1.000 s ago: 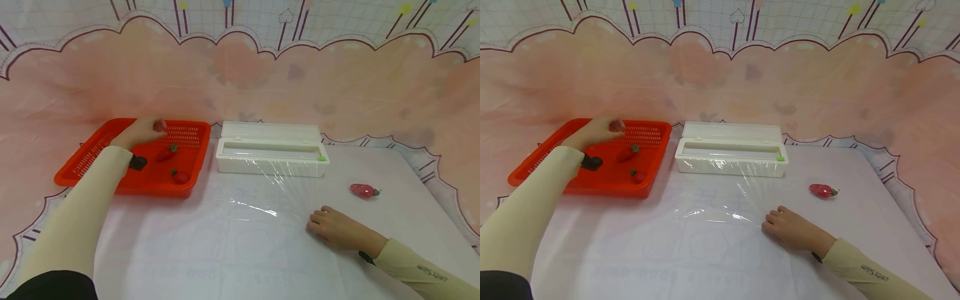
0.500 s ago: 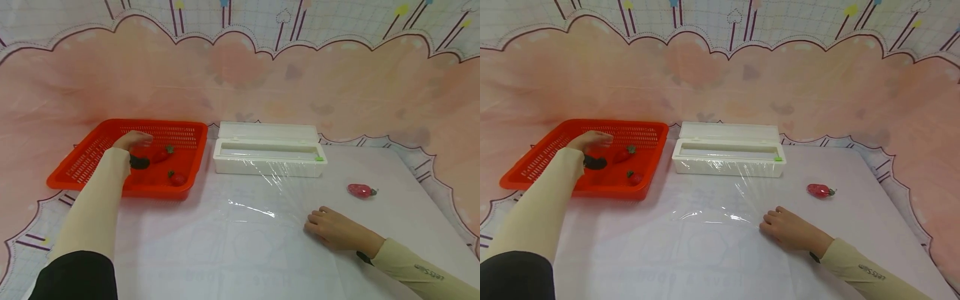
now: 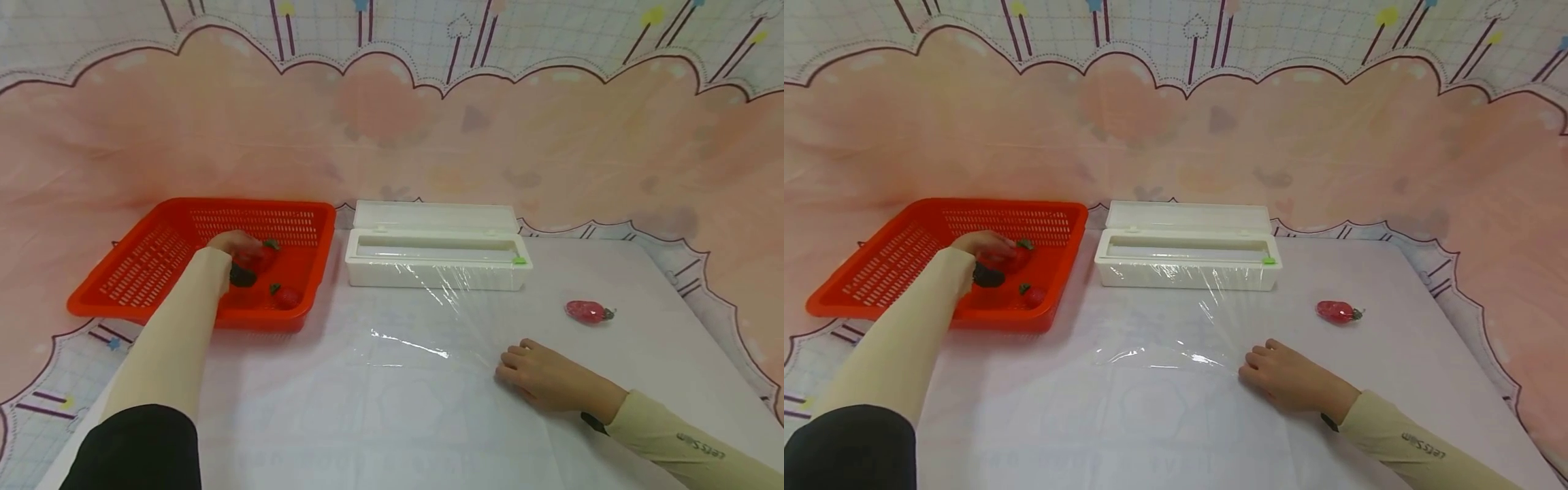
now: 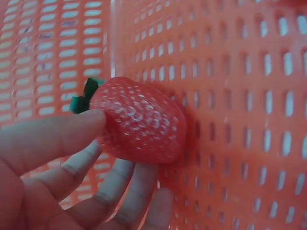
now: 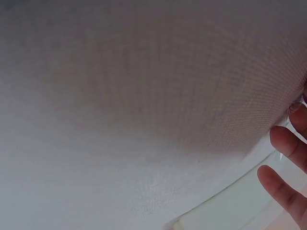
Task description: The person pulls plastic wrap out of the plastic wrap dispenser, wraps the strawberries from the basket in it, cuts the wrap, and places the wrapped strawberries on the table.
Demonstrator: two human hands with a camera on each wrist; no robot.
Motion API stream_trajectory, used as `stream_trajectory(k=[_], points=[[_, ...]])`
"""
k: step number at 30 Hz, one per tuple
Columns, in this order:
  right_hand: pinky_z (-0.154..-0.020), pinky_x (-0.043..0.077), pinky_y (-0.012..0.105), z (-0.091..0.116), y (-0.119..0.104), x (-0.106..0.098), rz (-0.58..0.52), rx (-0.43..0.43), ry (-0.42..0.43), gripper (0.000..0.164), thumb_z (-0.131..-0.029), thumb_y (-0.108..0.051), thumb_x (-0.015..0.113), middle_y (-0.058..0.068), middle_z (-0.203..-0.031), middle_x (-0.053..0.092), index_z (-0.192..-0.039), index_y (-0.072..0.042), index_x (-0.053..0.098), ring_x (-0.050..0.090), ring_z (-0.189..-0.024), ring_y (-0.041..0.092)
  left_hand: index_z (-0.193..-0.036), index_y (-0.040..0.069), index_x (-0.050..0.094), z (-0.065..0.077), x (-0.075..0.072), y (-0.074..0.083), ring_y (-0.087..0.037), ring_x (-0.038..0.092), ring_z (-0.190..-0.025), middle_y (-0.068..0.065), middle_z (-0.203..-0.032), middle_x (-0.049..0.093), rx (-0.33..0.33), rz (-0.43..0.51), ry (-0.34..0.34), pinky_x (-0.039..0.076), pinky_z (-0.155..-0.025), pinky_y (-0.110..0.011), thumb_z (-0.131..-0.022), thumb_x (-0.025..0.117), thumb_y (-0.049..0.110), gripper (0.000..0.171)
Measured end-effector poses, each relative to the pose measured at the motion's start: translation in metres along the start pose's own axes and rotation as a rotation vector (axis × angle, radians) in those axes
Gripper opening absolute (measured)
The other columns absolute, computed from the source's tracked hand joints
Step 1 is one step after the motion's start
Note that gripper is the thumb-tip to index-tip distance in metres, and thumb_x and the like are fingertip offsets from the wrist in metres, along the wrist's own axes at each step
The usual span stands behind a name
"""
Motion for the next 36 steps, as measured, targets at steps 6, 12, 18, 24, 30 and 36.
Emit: stream_trajectory(k=[6,12,18,24,30,36], points=[[-0.085,0.051,0.04,0.0,-0.001,-0.002,0.01,0.002,0.001,0.027,-0.081,-0.022,0.073,-0.003,-0.094,0.062,-0.103,-0.02,0.058,0.059,-0.09,0.015,-0.081,0.018,0.054,-0.013,0.003,0.0,-0.022,0.043,-0.093,0.007,-0.084,0.049,-0.018,-0.062,0.021,0.041,-0.08,-0.034,-0.092,0.053,0.019,0.012],[-0.083,0.051,0.039,0.001,-0.002,-0.001,0.024,-0.012,0.03,0.027,-0.08,-0.022,0.073,-0.004,-0.093,0.062,-0.102,-0.02,0.058,0.058,-0.088,0.014,-0.069,0.021,0.056,-0.059,0.001,-0.014,-0.019,0.045,-0.084,0.01,-0.07,0.048,-0.048,-0.182,-0.05,0.045,-0.079,-0.035,-0.081,0.071,0.028,0.021],[-0.083,0.05,0.038,0.001,-0.002,0.002,0.038,-0.019,0.041,0.026,-0.08,-0.021,0.073,-0.004,-0.091,0.061,-0.101,-0.02,0.057,0.058,-0.087,0.014,-0.108,0.003,0.059,-0.07,0.015,-0.006,-0.031,0.05,-0.1,-0.015,-0.106,0.056,-0.025,-0.399,-0.126,0.045,-0.095,-0.042,-0.086,0.067,0.026,0.033],[-0.085,0.05,0.039,0.001,-0.002,0.005,0.042,-0.002,0.014,0.028,-0.08,-0.023,0.074,-0.004,-0.094,0.062,-0.102,-0.02,0.057,0.058,-0.089,0.014,-0.137,-0.014,0.032,-0.063,0.033,0.005,-0.043,0.037,-0.126,-0.032,-0.14,0.034,0.0,-0.533,-0.14,0.032,-0.109,-0.051,-0.095,0.053,0.019,0.058],[-0.086,0.05,0.04,0.001,-0.002,0.004,0.038,0.008,-0.001,0.029,-0.08,-0.025,0.073,-0.004,-0.095,0.062,-0.103,-0.02,0.057,0.058,-0.09,0.014,-0.129,-0.011,0.045,-0.063,0.037,0.006,-0.031,0.051,-0.104,-0.024,-0.12,0.052,0.01,-0.485,-0.131,0.043,-0.101,-0.046,-0.093,0.057,0.021,0.05],[-0.085,0.05,0.04,0.001,-0.004,0.002,0.029,0.008,0.004,0.029,-0.08,-0.024,0.073,-0.004,-0.095,0.062,-0.103,-0.02,0.057,0.058,-0.09,0.014,-0.127,-0.009,0.05,-0.061,0.035,0.007,-0.025,0.056,-0.093,-0.015,-0.106,0.062,0.03,-0.439,-0.141,0.049,-0.094,-0.042,-0.094,0.056,0.022,0.045]])
Point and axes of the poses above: each hand's wrist, its own z-axis away from the middle knuckle, its own x-axis out of the palm, y = z × x, the point moved 6 cm from there along -z, towards the middle knuckle
